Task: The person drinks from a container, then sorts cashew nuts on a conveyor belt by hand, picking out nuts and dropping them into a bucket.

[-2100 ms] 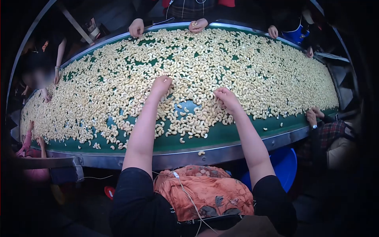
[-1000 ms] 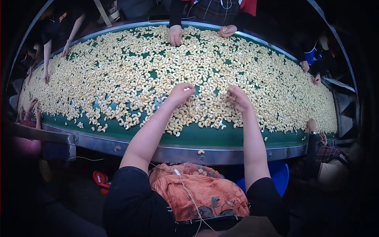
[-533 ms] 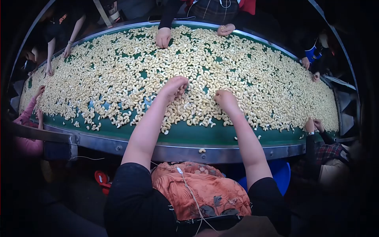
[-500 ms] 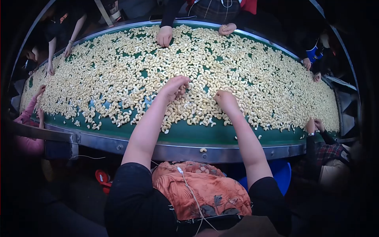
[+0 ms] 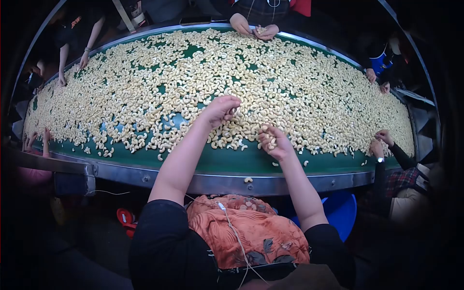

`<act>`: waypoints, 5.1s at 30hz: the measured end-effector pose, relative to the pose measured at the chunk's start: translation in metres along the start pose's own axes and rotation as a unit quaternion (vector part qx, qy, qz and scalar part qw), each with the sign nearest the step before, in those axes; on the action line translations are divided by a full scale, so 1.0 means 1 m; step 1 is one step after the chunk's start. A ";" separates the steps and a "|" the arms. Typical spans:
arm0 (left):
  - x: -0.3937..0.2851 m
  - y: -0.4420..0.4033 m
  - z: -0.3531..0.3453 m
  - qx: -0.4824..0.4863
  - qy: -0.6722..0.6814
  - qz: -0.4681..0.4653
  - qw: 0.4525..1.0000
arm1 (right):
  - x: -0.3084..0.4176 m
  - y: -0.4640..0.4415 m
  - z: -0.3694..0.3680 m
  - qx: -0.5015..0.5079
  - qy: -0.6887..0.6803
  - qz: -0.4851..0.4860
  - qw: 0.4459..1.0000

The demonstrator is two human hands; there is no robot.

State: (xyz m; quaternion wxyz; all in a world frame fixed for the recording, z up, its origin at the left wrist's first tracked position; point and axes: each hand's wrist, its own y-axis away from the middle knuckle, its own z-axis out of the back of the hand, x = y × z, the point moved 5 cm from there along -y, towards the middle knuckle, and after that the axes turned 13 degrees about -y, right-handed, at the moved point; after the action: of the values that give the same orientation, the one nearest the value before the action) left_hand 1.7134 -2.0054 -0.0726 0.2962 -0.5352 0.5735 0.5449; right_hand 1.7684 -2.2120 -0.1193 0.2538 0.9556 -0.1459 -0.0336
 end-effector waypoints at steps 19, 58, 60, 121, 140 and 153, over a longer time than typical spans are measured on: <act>0.012 -0.046 -0.070 -0.095 -0.737 -0.165 0.649 | 0.150 0.303 -0.012 0.293 -0.037 0.300 0.907; 0.031 -0.098 -0.162 -0.043 -0.247 0.033 0.967 | 0.195 0.133 -0.014 -0.024 0.774 0.413 0.479; 0.026 -0.087 -0.171 -0.059 -0.254 0.035 0.965 | 0.192 0.099 -0.017 -0.018 0.832 0.393 0.390; -0.011 -0.249 -0.205 -0.229 -0.498 0.006 0.837 | 0.415 0.240 0.107 -0.007 0.201 0.206 0.958; 0.017 -0.234 -0.246 -0.299 -0.689 0.119 0.649 | 0.474 0.276 0.133 -0.087 0.606 0.350 0.709; 0.027 -0.198 -0.284 -0.262 -0.632 0.116 0.720 | 0.458 0.296 0.138 -0.060 0.768 0.338 0.541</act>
State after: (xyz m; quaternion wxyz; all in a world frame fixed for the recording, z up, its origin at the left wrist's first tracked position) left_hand 1.9608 -2.2474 -0.0928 0.3722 -0.0521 0.1457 0.9152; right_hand 2.1090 -2.6577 -0.0879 0.3181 0.4782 -0.2053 0.7925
